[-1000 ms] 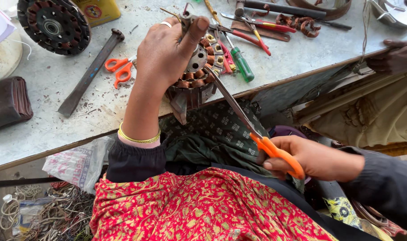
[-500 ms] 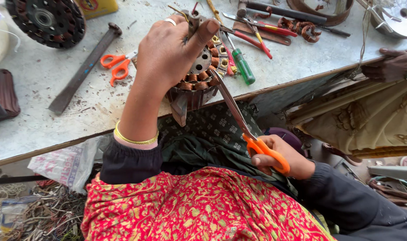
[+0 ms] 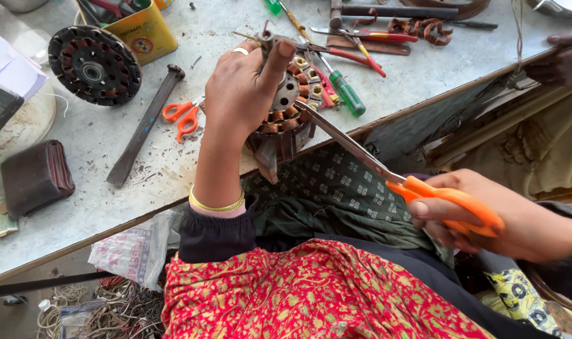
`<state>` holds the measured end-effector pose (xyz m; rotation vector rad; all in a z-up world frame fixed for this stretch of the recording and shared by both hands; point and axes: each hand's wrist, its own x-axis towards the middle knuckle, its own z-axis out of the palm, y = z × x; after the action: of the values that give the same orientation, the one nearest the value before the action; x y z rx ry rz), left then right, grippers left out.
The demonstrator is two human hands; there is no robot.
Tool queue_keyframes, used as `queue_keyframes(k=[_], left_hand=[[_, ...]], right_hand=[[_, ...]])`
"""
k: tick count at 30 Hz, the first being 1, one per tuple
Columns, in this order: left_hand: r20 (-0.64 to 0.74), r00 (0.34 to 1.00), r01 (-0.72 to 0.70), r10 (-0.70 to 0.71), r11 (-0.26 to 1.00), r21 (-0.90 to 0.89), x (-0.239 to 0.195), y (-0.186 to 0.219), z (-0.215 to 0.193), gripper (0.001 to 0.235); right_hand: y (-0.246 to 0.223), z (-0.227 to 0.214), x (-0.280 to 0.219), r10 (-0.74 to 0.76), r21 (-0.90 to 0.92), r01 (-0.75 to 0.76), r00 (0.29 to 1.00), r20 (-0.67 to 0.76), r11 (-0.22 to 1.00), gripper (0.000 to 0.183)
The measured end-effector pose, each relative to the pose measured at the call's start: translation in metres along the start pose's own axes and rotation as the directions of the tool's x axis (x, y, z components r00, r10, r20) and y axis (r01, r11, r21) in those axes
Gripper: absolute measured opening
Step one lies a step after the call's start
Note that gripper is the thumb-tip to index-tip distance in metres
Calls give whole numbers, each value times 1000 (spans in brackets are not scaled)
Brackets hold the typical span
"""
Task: The person uses pliers and scissors to remove copper wire coils from a motor stator, then uses a metal bar to push and adjust the remaining windings. The person works at a cluttered workbench with various tools and motor parts visible.
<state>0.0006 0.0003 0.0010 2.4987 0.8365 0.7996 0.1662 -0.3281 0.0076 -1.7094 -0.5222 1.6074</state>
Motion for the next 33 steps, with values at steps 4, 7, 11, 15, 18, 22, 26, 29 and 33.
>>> queue_keyframes(k=[4, 7, 11, 15, 18, 22, 26, 29, 33], left_hand=[[16, 1000, -17, 18, 999, -47, -1, -4, -3, 102], [32, 999, -21, 21, 1000, -13, -2, -4, -1, 103], [29, 998, -46, 47, 999, -25, -1, -2, -2, 101], [54, 998, -14, 13, 1000, 15, -1, -3, -4, 101], [83, 996, -16, 14, 1000, 22, 1, -1, -5, 101], [45, 993, -110, 110, 994, -1, 2, 1, -10, 98], [102, 994, -31, 29, 999, 16, 3, 0, -10, 97], [75, 995, -64, 67, 997, -41, 4, 1, -10, 97], [103, 994, -34, 35, 999, -15, 6, -4, -10, 105]], right_hand=[[-5, 9, -13, 123, -5, -123, 992, -43, 992, 46], [11, 16, -4, -49, 29, 47, 995, 85, 998, 45], [41, 27, 34, -117, 28, 114, 987, 114, 993, 40], [70, 29, 77, -220, 169, 190, 958, 185, 967, 33], [96, 28, 106, -263, 213, 223, 948, 180, 951, 31], [119, 24, 155, -432, 23, 433, 892, 132, 901, 21], [120, 48, 226, -721, -109, 726, 687, 86, 679, 21], [117, 61, 246, -796, -74, 797, 603, 55, 599, 23], [117, 61, 215, -511, 76, 509, 860, 5, 857, 31]])
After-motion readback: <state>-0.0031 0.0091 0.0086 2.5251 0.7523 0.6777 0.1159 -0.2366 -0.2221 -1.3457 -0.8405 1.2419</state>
